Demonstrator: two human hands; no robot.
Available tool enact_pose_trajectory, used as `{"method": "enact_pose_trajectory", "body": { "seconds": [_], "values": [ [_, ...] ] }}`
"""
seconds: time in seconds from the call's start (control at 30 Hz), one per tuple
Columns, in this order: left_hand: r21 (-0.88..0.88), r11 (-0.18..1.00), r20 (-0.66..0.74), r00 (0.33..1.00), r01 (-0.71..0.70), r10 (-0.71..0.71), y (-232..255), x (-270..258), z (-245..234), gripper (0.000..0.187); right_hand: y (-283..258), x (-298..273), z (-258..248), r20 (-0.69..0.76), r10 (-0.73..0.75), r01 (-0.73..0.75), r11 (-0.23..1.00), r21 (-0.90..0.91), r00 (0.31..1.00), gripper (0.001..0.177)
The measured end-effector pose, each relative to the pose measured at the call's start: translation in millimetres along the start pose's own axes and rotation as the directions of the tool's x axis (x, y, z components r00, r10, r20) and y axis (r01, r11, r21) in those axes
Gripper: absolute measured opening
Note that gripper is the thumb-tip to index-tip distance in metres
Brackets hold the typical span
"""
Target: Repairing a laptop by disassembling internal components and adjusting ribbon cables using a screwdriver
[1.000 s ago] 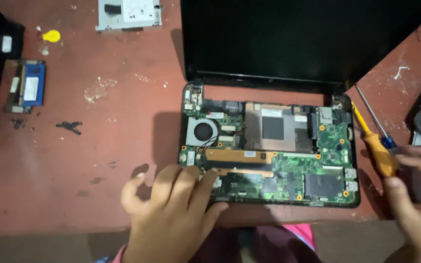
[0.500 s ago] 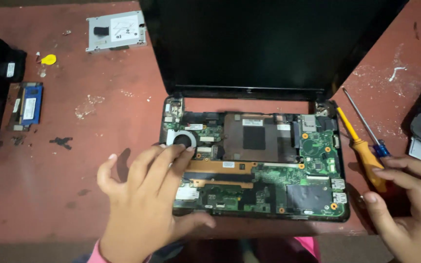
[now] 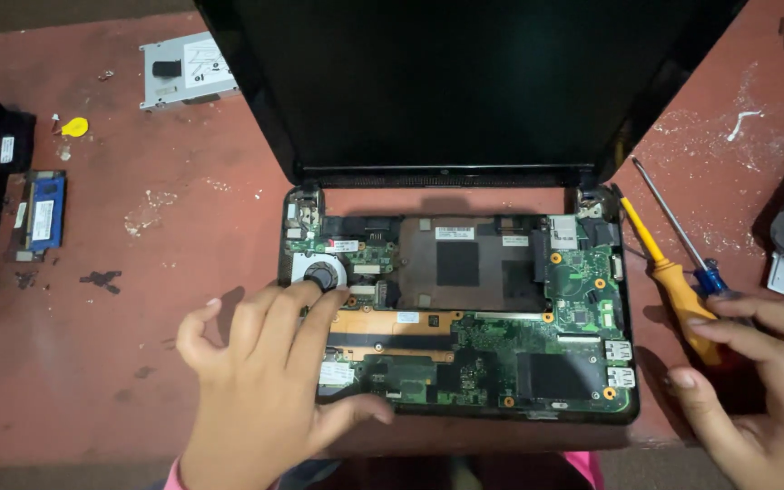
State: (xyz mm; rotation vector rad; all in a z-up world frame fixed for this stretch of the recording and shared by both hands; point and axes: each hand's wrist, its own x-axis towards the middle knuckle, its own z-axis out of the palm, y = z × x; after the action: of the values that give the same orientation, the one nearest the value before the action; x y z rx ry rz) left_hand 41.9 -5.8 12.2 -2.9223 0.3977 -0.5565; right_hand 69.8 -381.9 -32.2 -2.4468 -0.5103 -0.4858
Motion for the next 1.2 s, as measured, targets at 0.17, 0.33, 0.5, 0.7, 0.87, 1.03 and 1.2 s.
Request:
{"method": "enact_pose_trajectory", "body": {
  "seconds": [0.17, 0.33, 0.5, 0.7, 0.87, 1.03, 1.2],
  "values": [
    [0.029, 0.999, -0.021, 0.999, 0.025, -0.024, 6, 2, -6, 0.093, 1, 0, 1, -0.008, -0.003, 0.003, 1.000, 0.023, 1.000, 0.035],
    [0.149, 0.987, 0.007, 0.998, 0.066, -0.068, 12, 0, -4, 0.093, -2, 2, -1, -0.001, -0.002, 0.002, 1.000, -0.005, 1.000, 0.035],
    [0.043, 0.996, 0.020, 0.997, 0.077, -0.078, 13, 1, -6, 0.088, 1, 2, 0, -0.001, -0.022, 0.023, 1.000, 0.009, 1.000, 0.035],
    [-0.009, 0.993, 0.035, 0.992, 0.120, -0.120, 14, -3, -3, 0.084, -3, 2, -1, -0.013, -0.034, 0.033, 0.996, -0.077, 0.999, 0.032],
    [-0.207, 0.962, 0.106, 0.981, 0.181, -0.162, 5, -14, 2, 0.081, -2, 1, -1, 0.002, -0.019, 0.019, 0.993, -0.120, 1.000, 0.029],
    [-0.431, 0.861, 0.147, 0.963, 0.269, -0.227, -14, -20, 3, 0.077, -10, 6, -2, 0.013, -0.007, 0.009, 0.991, -0.130, 1.000, 0.031],
    [-0.525, 0.795, 0.202, 0.952, 0.305, -0.232, -22, -21, 9, 0.093, -15, 4, 2, 0.011, -0.030, 0.032, 0.962, -0.272, 0.999, 0.050]
  ]
}}
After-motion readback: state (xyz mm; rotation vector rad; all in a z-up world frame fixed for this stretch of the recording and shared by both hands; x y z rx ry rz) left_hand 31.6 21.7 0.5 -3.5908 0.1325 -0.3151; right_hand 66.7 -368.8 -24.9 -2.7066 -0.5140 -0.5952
